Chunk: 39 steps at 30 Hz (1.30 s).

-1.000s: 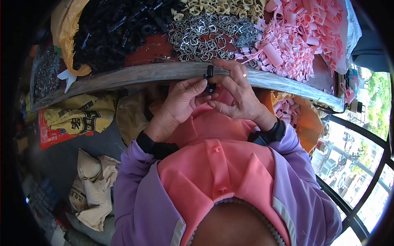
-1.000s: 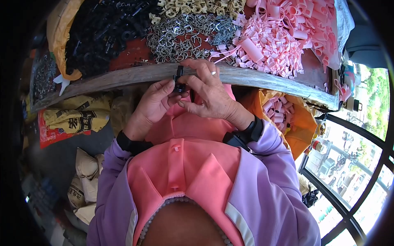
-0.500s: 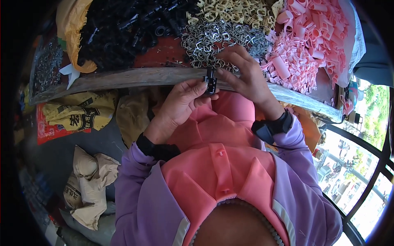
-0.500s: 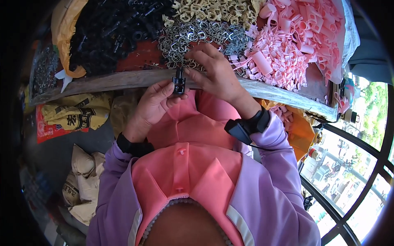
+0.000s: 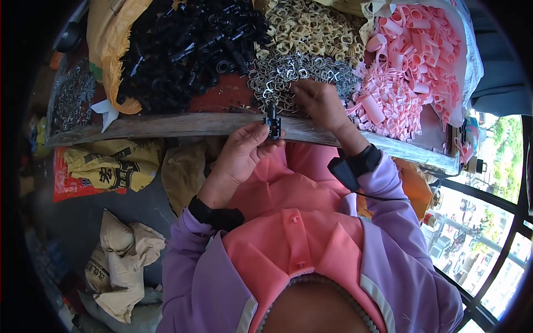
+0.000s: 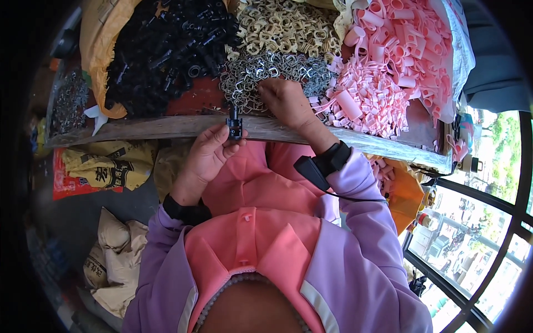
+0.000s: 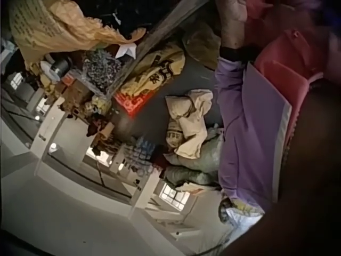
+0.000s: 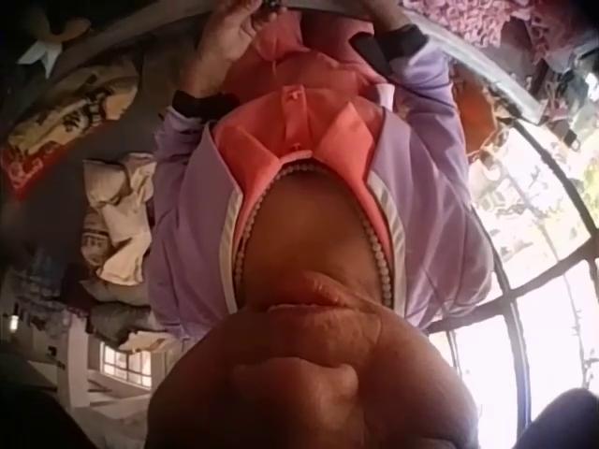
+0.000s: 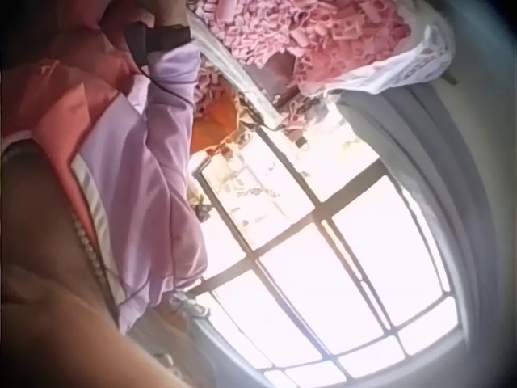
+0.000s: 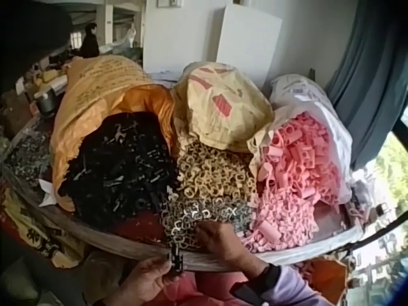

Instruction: The person assembles components by hand, picking up a black plastic part and a metal clip, fitting the clip onto the part, and then sliding a pink plastic sleeve over the assembly. This process is repeated multiple times throughout the video.

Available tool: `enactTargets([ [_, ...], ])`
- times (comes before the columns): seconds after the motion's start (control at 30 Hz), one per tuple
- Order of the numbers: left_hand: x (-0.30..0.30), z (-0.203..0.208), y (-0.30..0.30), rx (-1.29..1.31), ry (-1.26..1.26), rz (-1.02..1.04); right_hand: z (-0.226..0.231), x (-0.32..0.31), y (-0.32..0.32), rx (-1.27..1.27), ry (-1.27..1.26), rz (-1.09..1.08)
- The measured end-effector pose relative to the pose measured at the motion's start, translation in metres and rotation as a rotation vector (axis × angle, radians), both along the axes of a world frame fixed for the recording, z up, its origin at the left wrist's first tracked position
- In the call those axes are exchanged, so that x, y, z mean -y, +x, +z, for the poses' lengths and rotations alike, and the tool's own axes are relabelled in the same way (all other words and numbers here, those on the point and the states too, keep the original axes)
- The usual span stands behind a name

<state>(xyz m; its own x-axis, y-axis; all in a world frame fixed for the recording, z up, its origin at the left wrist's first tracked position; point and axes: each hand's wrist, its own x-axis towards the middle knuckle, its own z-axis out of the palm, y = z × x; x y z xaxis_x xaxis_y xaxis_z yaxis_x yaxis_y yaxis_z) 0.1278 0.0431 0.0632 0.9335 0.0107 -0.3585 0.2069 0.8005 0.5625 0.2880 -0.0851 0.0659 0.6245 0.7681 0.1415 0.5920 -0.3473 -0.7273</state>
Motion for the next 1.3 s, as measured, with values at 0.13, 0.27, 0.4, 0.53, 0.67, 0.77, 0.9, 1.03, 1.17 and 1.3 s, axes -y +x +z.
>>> enactTargets([
  [0.13,0.004,0.003,0.007,0.023,-0.008,0.021,-0.002,0.009,0.000,-0.407,0.111,-0.031],
  [0.27,0.005,-0.002,0.015,0.079,0.030,0.076,0.002,0.013,-0.008,-0.703,0.273,0.000],
  [0.4,0.011,0.001,0.027,0.155,0.087,0.125,0.009,0.017,-0.015,-0.684,0.243,0.053],
  [0.53,0.012,-0.003,0.035,0.220,0.057,0.112,0.012,0.018,-0.019,-0.767,0.314,0.159],
  [0.67,0.014,0.000,0.037,0.232,0.010,0.115,0.013,0.021,-0.018,-0.770,0.249,0.212],
  [0.77,0.015,0.003,0.035,0.249,0.002,0.113,0.015,0.025,-0.022,-0.989,0.448,0.211],
  [0.9,0.018,0.005,0.029,0.297,0.003,0.069,0.017,0.035,-0.019,-1.013,0.343,0.133],
  [1.03,0.019,0.002,0.023,0.303,-0.036,0.003,0.020,0.038,-0.031,-0.803,0.446,0.229],
  [1.17,0.024,0.000,0.020,0.274,-0.094,-0.034,0.020,0.045,-0.033,-0.847,0.350,0.189],
  [1.3,0.026,0.002,0.021,0.222,-0.109,-0.049,0.023,0.046,-0.039,-0.962,0.397,0.124],
])
